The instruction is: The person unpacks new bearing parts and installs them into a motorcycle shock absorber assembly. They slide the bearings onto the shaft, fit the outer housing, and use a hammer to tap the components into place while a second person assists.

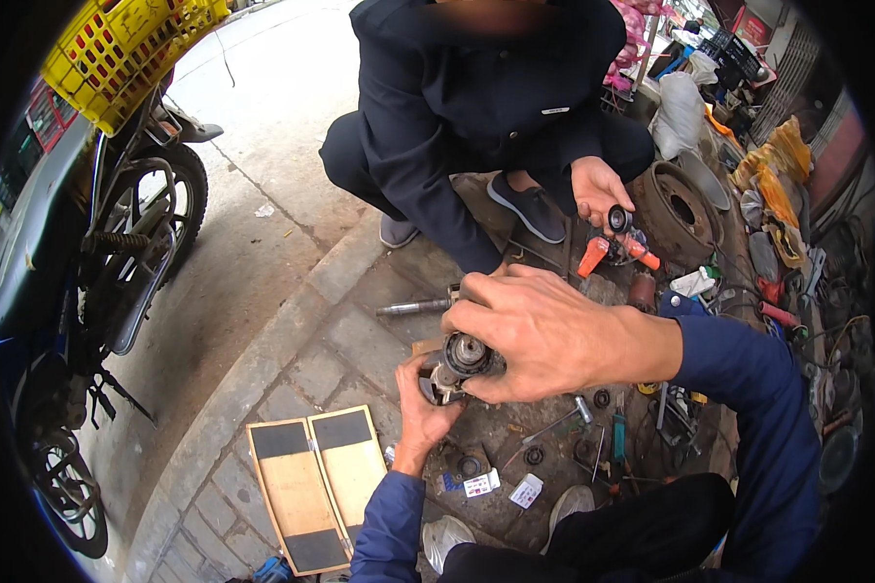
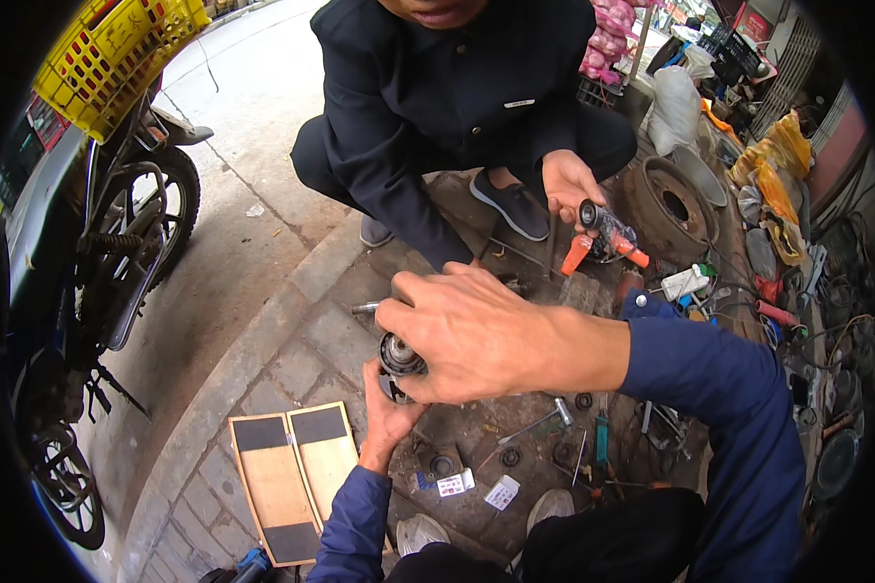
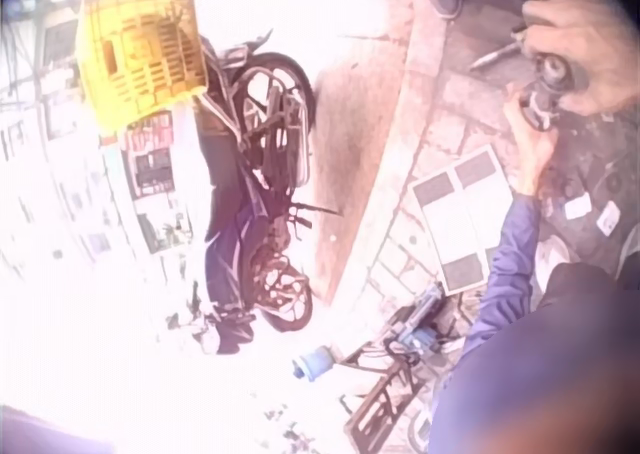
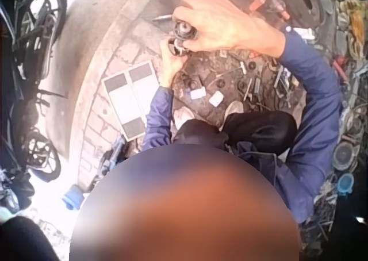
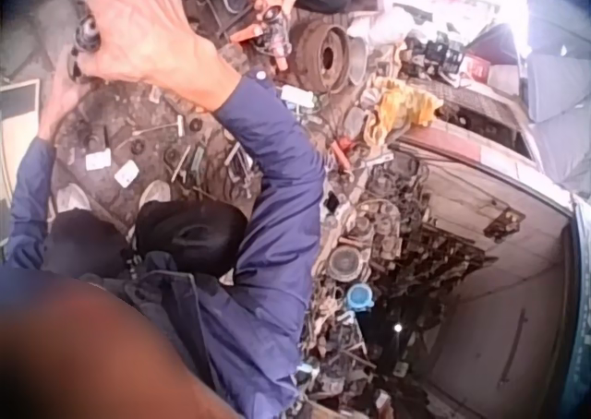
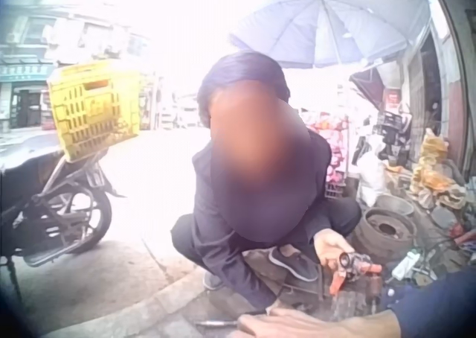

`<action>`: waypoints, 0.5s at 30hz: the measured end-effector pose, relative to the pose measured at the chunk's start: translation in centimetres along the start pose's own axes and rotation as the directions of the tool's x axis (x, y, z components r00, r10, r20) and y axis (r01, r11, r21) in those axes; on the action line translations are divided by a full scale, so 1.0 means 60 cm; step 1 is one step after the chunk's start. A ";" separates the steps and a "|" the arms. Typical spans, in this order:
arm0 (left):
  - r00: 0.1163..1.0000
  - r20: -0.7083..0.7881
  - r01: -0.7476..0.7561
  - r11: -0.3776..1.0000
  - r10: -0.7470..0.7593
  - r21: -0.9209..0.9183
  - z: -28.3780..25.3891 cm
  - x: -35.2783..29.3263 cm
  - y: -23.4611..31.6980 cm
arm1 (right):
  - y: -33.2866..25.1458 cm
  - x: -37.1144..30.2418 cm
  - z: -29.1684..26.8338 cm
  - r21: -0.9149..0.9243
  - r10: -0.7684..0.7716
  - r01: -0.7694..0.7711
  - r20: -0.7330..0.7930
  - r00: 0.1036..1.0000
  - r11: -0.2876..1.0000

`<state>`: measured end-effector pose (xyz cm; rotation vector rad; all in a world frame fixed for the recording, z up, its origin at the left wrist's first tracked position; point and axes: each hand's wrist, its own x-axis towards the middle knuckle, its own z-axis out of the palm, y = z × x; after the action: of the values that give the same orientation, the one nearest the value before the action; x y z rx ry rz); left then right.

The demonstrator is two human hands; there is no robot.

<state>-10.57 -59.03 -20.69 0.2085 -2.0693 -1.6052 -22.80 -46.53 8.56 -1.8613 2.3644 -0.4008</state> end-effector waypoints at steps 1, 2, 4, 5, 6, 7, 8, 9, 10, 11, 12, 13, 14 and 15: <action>1.000 0.005 0.011 1.000 -0.010 -0.014 0.000 0.001 0.000 | 0.000 0.000 0.000 0.000 0.004 -0.004 0.002 1.000 1.000; 1.000 0.006 0.016 1.000 -0.016 -0.025 0.001 0.002 0.000 | 0.000 0.000 -0.001 0.000 0.007 -0.007 0.006 1.000 1.000; 1.000 0.006 0.017 1.000 -0.017 -0.018 0.002 0.001 0.001 | 0.000 -0.002 -0.002 -0.001 0.014 -0.014 0.006 1.000 1.000; 1.000 0.005 0.011 1.000 -0.011 0.002 0.001 0.000 0.001 | 0.000 -0.003 -0.002 -0.001 0.018 -0.018 0.000 1.000 1.000; 1.000 0.007 0.013 1.000 -0.013 0.020 0.001 0.000 0.002 | 0.000 -0.004 -0.002 -0.003 0.016 -0.016 -0.011 1.000 1.000; 1.000 0.006 0.009 1.000 -0.009 0.026 0.001 0.000 0.003 | 0.000 -0.004 -0.002 0.004 0.023 -0.023 -0.009 1.000 1.000; 1.000 0.008 0.012 1.000 -0.013 0.029 0.000 0.000 0.003 | 0.000 -0.004 -0.002 0.003 0.020 -0.020 -0.010 1.000 1.000; 1.000 0.010 0.014 0.999 -0.014 0.030 0.000 0.000 0.004 | 0.000 -0.004 -0.003 0.001 0.018 -0.018 -0.011 1.000 1.000; 1.000 0.012 0.019 0.999 -0.019 0.032 0.000 0.000 0.004 | 0.000 -0.004 -0.003 -0.004 0.016 -0.016 -0.014 1.000 1.000; 1.000 0.005 -0.002 0.999 0.001 0.036 0.000 0.000 0.004 | 0.000 -0.004 -0.004 -0.012 0.026 -0.026 -0.002 1.000 1.000; 1.000 0.003 -0.007 0.999 0.007 0.038 0.001 0.001 0.004 | 0.000 -0.004 -0.005 -0.014 0.025 -0.025 0.002 1.000 1.000; 1.000 0.002 -0.012 0.999 0.012 0.040 0.001 0.001 0.003 | 0.000 -0.003 -0.006 -0.015 0.026 -0.026 0.005 1.000 1.000; 1.000 0.005 -0.006 0.999 0.005 0.040 0.001 0.001 0.002 | 0.000 -0.003 -0.006 -0.017 0.026 -0.026 0.009 1.000 1.000; 1.000 0.004 -0.012 0.999 0.012 0.043 0.001 0.001 0.001 | 0.000 -0.003 -0.007 -0.017 0.019 -0.019 0.002 1.000 1.000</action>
<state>-10.63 -58.96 -20.64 0.2075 -2.1050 -1.5562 -22.84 -46.30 8.94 -1.8438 2.3904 -0.3779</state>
